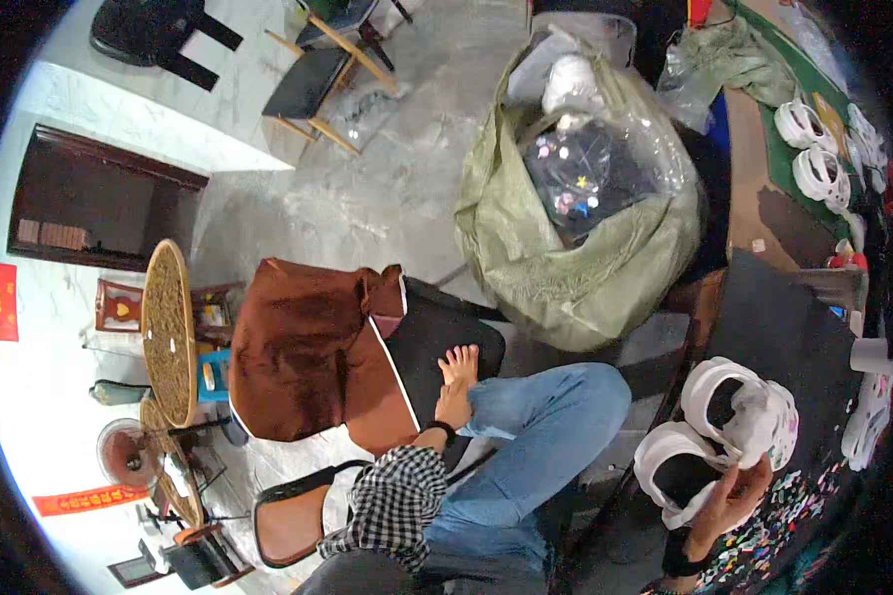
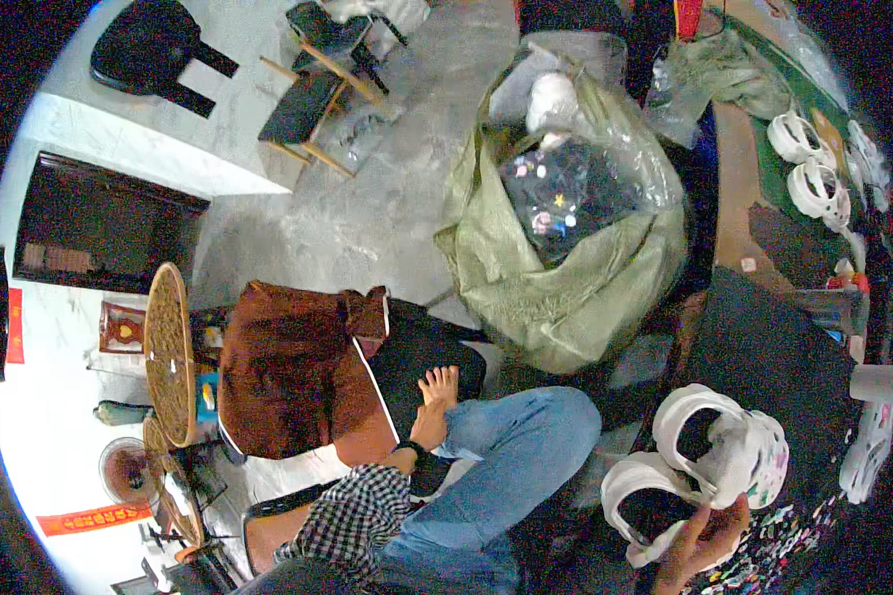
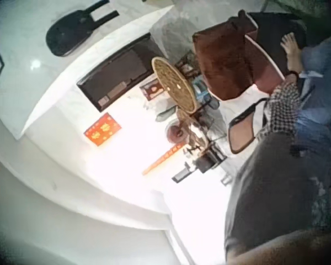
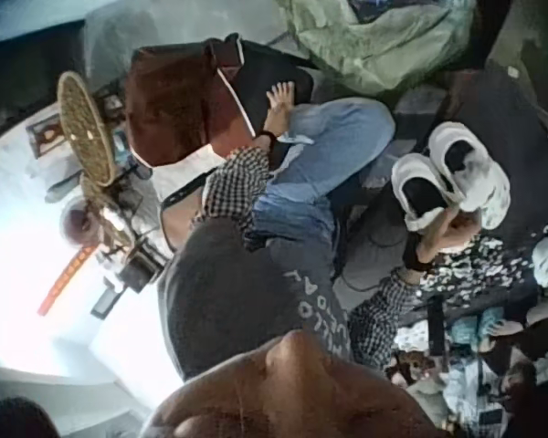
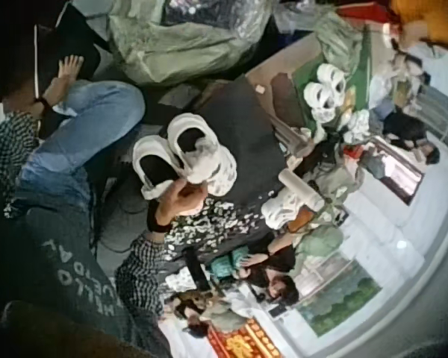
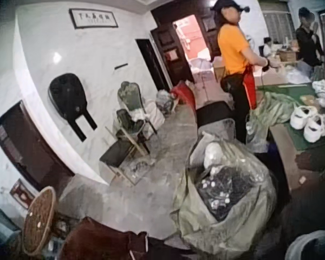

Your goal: Attaching decorative charms to the holes of rubber clog shoes.

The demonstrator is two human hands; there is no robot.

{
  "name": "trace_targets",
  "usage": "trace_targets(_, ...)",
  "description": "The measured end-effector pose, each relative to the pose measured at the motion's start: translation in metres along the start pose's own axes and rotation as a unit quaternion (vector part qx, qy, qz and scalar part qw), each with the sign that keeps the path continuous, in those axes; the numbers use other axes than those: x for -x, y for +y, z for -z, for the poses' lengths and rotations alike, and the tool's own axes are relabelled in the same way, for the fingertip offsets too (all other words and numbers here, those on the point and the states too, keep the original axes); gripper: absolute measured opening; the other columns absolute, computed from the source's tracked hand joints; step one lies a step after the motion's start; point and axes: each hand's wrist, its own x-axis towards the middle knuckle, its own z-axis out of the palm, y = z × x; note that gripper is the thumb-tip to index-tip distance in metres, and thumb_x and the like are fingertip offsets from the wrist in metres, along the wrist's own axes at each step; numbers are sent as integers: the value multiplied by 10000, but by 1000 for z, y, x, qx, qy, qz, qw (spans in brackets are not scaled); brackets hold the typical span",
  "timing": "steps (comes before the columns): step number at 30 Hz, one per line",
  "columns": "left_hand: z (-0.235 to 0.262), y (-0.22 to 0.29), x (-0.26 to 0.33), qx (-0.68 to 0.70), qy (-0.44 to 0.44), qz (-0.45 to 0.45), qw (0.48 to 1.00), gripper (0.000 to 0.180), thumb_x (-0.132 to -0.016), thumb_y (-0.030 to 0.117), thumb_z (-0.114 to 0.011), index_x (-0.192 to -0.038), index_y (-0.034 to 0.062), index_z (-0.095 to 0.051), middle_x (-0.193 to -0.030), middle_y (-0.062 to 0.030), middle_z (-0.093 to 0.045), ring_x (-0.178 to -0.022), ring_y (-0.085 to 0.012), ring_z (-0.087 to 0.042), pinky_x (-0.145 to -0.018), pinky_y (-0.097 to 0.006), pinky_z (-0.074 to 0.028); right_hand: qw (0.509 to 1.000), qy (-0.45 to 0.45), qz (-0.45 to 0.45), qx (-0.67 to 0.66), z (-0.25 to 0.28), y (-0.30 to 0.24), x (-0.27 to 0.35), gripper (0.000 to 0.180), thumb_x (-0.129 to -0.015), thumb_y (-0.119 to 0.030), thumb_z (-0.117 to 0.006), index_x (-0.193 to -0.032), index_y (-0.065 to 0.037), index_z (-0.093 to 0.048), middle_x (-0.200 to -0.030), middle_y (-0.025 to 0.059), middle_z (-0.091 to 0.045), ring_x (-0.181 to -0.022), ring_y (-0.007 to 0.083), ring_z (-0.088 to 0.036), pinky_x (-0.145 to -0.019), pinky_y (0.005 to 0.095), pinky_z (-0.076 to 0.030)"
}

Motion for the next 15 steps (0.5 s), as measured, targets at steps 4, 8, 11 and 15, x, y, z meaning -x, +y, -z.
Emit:
trace_targets(4, 3, 41, -14, 23, -23, 80, 996, 859, -741, 155, -611, -1472, 82, -165, -1464, -196, -266, -1303, -382, -359, -977, -504, -414, 991, 48, 125, -1, -4, -2, -4, 397, -947, -124, -521, -1308, 9, -426, -1120, 113, -535, -981, 193, -509, -865, 306, -408)
trace_targets(8, 4, 26, -14, -5, 109, 34, 993, 942, -688, 240, -639, -1476, 65, -153, -1500, -268, -138, -1254, -463, -377, -1000, -472, -409, 992, 48, 105, 55, -3, -2, -5, 390, -956, -131, -508, -1312, 3, -423, -1171, 122, -507, -1028, 196, -484, -898, 317, -389)
trace_targets(11, 8, 30, -17, 31, 57, 63, 996, 1000, -671, 223, -671, -1477, 61, -102, -1505, -263, -98, -1279, -447, -355, -1010, -473, -402, 994, 49, 94, 30, -5, -6, -4, 396, -958, -140, -508, -1314, 6, -417, -1172, 118, -502, -1029, 195, -478, -899, 316, -381)
trace_targets(15, 18, 31, -16, 52, 37, 53, 997, 1002, -661, 190, -693, -1462, 22, -116, -1496, -251, -111, -1248, -441, -389, -985, -472, -422, 996, 34, 82, 14, 0, -3, -3, 406, -959, -142, -506, -1319, 16, -402, -1195, 130, -507, -1061, 204, -488, -924, 324, -377)
